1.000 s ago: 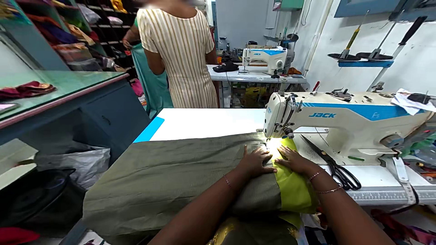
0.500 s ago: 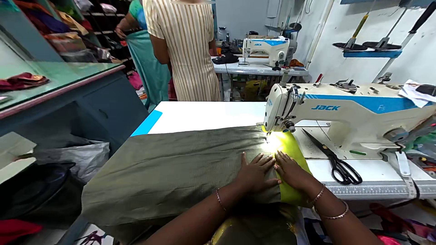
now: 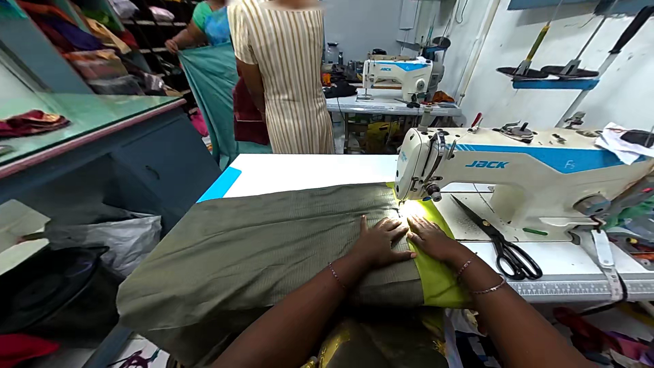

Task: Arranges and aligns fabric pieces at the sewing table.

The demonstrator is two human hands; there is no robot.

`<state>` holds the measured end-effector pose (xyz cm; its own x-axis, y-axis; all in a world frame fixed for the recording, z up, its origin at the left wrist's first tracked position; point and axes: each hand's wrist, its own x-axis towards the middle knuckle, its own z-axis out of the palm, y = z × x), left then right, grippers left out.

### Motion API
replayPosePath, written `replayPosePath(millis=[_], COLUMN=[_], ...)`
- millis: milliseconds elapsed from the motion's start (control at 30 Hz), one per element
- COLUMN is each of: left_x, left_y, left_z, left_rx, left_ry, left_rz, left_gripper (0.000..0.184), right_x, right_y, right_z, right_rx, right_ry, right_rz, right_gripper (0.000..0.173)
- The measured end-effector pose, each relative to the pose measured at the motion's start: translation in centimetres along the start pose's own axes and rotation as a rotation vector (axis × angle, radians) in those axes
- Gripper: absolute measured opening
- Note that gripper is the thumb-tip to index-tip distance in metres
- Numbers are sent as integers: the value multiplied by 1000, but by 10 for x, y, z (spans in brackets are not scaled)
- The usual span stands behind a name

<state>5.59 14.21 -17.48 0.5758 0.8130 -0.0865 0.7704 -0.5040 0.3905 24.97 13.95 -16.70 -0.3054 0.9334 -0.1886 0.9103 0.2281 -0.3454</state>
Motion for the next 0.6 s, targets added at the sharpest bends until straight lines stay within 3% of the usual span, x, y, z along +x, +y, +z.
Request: replayPosePath(millis=[200, 333, 400, 467, 533, 600], left_x=[14, 20, 8, -15, -38, -48], left_y=[-12, -15, 3, 29, 45, 42], left_z=[-11, -13, -7, 9, 20, 22], left_rx=[-2, 10, 57, 57, 19, 47], left_ry=[-5, 16, 49, 96, 9, -30], left_rz=[-34, -3, 21, 6, -88, -105], left_gripper=[92, 82, 63, 44, 53, 60], right_x=[17, 11, -8, -26, -36, -39], right_y=[9, 6, -8, -21, -22, -13], right_z=[1, 1, 1, 4, 12, 21], right_rx=[-25, -165, -179, -77, 19, -7], right_ry=[70, 175, 243, 186, 55, 45], right_rz=[-12, 77, 86, 74, 87, 82], right_gripper=[54, 50, 46, 45, 52, 56])
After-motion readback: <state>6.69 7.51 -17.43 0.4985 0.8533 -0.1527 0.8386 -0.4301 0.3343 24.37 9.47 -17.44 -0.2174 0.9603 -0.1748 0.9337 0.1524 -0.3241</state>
